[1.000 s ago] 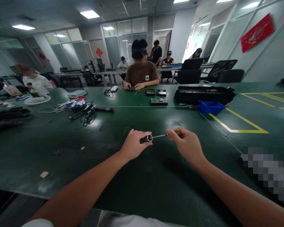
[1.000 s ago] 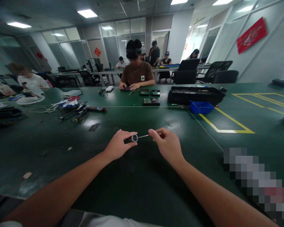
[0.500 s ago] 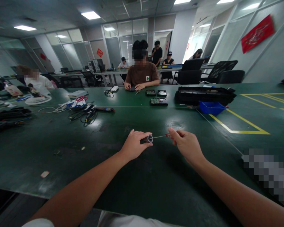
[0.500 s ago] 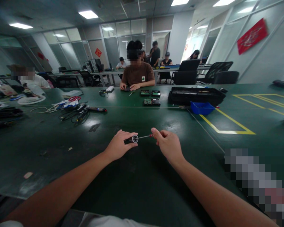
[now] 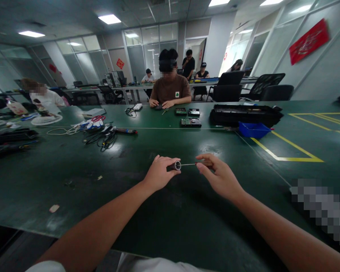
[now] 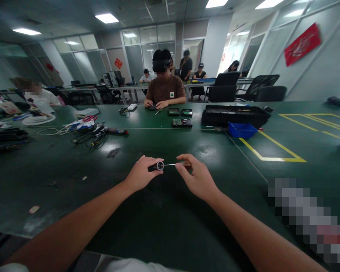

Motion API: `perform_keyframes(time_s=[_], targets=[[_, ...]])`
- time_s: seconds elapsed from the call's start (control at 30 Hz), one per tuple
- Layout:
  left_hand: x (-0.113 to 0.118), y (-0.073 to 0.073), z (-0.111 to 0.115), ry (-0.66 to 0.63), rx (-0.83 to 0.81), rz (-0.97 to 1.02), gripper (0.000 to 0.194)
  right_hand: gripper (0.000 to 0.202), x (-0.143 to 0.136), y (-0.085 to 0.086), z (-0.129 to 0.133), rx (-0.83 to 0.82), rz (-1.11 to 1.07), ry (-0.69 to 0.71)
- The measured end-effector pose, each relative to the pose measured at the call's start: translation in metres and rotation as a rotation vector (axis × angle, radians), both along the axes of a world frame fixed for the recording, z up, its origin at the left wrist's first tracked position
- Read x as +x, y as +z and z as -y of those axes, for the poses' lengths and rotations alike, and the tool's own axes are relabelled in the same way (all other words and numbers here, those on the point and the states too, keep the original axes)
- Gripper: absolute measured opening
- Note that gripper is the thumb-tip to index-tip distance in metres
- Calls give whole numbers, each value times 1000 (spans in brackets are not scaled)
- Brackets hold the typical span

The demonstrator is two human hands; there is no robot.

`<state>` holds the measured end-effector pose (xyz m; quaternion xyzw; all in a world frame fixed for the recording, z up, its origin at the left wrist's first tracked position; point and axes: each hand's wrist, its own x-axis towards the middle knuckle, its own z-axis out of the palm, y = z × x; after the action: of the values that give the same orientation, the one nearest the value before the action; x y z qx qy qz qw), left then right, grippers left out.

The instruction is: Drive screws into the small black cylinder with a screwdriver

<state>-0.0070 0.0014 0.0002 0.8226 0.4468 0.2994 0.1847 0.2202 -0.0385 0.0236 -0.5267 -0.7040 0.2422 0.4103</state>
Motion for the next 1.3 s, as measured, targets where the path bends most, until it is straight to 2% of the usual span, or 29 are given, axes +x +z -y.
perform_keyframes(time_s=[0.13,0.37,0.53,0.73,0.97,1.2,1.3], targets=[[1,-2,1,-6,-3,-20,40,40,-1,1,3,-20,68,-78],[2,-3,3,-11,-5,-52,40,36,-3,5,8,78,106,14],[3,-2,3,-13,-14,-49,41,36,-5,8,10,13,119,-73],[3,-4,2,-12,-4,-49,41,32,-4,5,10,42,78,-4],[3,-1,3,-21,-11,-42,40,31,-3,3,8,-19,52,-55],[2,1,2,1,-26,-19,39,17,-7,3,10,40,-14,-36],[4,-1,4,-16,-19,-51,41,22,-7,5,11,14,-7,-59]])
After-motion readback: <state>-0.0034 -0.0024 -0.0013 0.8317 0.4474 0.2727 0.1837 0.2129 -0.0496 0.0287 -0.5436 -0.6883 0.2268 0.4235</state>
